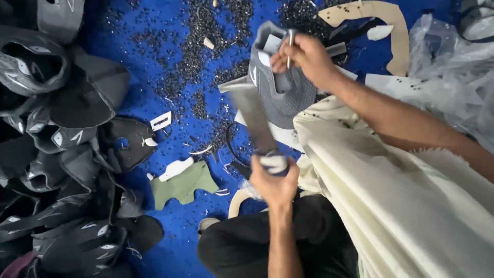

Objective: Punching holes into shoe upper components using a manual punch tool and a striking tool.

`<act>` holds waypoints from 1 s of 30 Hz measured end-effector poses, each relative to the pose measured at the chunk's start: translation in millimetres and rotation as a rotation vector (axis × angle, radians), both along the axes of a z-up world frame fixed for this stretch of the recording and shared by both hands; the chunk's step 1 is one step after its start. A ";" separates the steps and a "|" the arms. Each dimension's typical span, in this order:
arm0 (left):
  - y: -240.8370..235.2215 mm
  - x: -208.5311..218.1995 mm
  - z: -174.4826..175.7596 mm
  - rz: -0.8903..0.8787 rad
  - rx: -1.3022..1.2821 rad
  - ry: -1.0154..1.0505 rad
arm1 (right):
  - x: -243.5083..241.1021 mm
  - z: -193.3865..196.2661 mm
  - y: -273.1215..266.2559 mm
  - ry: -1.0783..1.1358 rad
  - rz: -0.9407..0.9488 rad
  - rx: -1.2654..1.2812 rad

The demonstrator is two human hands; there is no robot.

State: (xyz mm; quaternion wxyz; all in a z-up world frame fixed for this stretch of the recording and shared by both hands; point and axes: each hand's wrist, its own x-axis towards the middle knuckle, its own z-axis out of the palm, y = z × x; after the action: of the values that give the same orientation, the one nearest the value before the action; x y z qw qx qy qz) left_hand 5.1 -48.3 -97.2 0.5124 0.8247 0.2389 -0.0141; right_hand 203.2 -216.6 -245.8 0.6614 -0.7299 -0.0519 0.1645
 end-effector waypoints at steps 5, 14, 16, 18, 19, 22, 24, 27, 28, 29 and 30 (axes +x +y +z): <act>3.0 8.2 80.4 0.099 -0.041 -0.449 | 15.2 -8.9 2.8 0.115 -0.011 0.205; -8.5 8.9 -49.8 -0.120 0.084 0.014 | 0.7 -47.5 1.7 -0.052 0.020 0.651; -6.6 7.3 -8.1 -0.071 0.088 -0.068 | 13.9 -21.4 -2.8 -0.012 -0.066 0.479; -1.0 7.2 30.1 -0.008 0.101 -0.169 | 26.8 -14.5 -1.5 0.012 -0.133 0.314; 2.3 5.8 47.7 -0.013 0.054 -0.311 | 28.3 -20.8 -1.9 0.040 -0.093 0.294; 2.8 9.3 43.7 -0.033 -0.054 -0.514 | 17.6 -12.3 4.4 -0.046 -0.071 0.097; 0.4 15.2 5.5 -0.050 -0.103 -0.575 | 8.4 0.2 10.9 -0.159 -0.091 -0.068; -6.3 19.9 -56.1 -0.138 -0.017 -0.278 | -3.6 4.7 7.1 -0.508 -0.055 -0.214; -8.0 16.7 -58.9 -0.112 0.025 -0.170 | -7.5 2.5 5.3 -0.591 -0.044 -0.242; -9.7 16.9 -61.5 -0.070 0.074 -0.074 | -4.6 2.0 6.8 -0.688 -0.019 -0.260; -5.8 13.4 -50.6 -0.068 0.077 -0.072 | 7.4 -10.4 6.5 -0.687 -0.017 -0.256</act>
State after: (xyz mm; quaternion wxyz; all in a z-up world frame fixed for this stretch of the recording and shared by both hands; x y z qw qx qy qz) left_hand 18.5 -54.1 -147.8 0.4877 0.8514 0.1926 0.0072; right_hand 210.6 -210.1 -256.2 0.5100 -0.8200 -0.2438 -0.0904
